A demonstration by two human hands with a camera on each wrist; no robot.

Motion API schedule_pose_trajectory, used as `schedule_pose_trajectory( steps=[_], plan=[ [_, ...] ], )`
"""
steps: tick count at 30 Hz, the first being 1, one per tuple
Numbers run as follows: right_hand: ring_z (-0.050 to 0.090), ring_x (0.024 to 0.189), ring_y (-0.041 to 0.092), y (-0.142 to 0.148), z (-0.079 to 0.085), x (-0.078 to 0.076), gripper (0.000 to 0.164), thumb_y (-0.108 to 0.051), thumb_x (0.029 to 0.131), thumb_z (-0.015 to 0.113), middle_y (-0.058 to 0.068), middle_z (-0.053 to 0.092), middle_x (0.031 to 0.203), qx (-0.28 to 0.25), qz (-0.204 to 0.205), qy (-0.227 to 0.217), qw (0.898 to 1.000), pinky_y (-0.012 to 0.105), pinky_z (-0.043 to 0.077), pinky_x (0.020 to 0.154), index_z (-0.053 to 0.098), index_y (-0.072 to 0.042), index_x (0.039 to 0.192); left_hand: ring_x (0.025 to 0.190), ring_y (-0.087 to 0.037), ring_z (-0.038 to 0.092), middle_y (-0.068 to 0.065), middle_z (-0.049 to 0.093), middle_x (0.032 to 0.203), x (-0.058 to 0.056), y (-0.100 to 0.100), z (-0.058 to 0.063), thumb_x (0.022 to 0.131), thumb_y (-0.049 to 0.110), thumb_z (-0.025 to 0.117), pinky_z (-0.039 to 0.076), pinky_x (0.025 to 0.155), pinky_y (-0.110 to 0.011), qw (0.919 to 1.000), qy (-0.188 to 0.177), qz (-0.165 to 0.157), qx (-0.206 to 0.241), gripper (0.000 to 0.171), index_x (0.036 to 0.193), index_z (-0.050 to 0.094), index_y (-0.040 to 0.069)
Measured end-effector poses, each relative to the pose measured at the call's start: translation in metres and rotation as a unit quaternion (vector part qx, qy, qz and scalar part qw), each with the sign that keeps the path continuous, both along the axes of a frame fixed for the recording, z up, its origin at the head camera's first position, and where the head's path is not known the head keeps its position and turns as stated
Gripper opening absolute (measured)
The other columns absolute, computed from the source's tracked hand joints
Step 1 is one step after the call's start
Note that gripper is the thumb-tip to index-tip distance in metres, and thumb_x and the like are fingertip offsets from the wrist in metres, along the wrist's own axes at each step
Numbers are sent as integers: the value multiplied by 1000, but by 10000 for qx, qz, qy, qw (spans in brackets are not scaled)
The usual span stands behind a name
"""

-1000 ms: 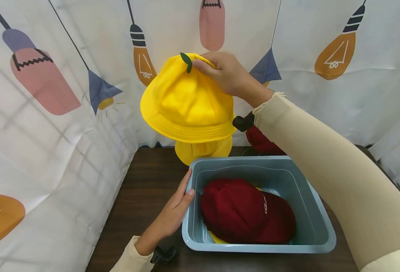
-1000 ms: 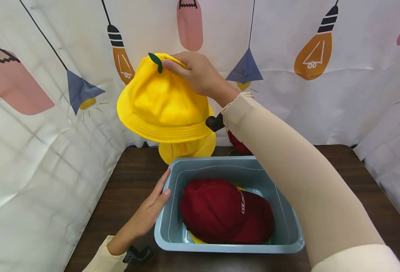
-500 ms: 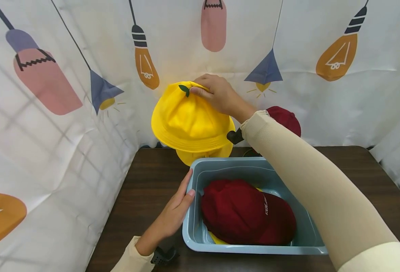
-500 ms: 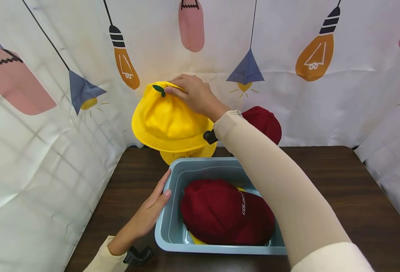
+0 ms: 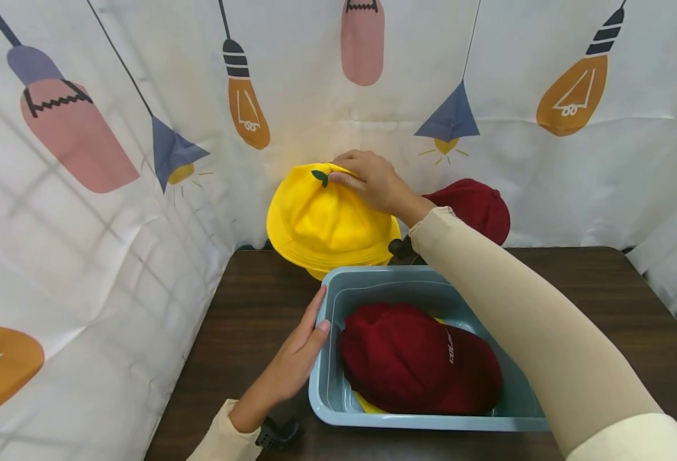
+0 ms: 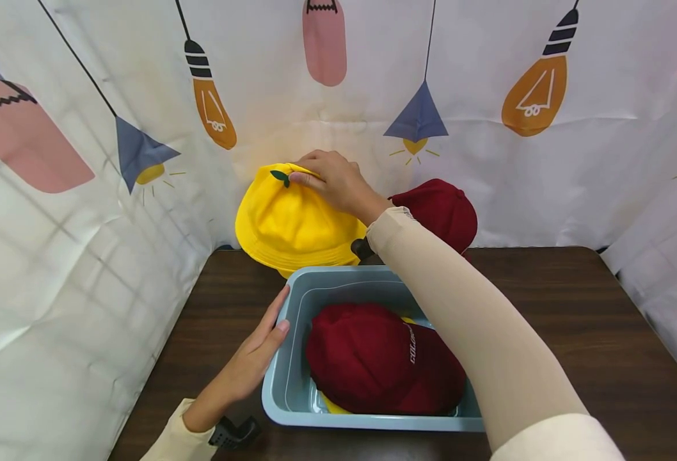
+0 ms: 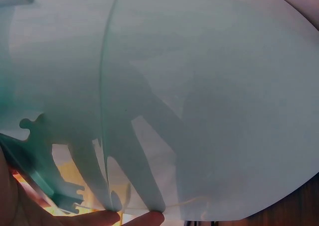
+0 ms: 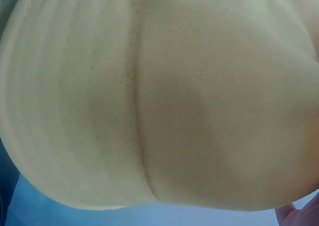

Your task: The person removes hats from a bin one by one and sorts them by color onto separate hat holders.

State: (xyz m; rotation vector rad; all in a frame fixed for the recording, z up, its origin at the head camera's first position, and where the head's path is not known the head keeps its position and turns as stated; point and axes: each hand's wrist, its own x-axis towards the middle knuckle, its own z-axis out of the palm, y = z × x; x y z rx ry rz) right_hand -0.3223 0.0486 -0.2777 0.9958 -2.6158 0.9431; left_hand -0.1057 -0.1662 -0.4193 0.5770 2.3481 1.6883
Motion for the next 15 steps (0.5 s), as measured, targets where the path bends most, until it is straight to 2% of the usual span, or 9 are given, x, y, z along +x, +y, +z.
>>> schedule_pose_trajectory(
  steps=[6, 15],
  plan=[
    [56, 130, 26, 2, -9, 0, 42, -40, 104, 56, 4, 65, 138, 103, -30, -121, 9999, 43, 41, 117, 67, -14, 135, 156, -29, 25, 6, 12, 172, 0, 1, 0, 112, 29, 38, 31, 118, -61, 10000, -19, 24, 1, 61, 165, 7, 33],
    [54, 131, 26, 4, -23, 2, 43, -40, 103, 59, 4, 64, 140, -43, -107, -442, 9990, 43, 41, 118, 66, -14, 137, 155, -31, 26, 7, 11, 172, 1, 0, 1, 112, 30, 37, 37, 114, -63, 10000, -83, -3, -8, 62, 165, 6, 35]
  ],
)
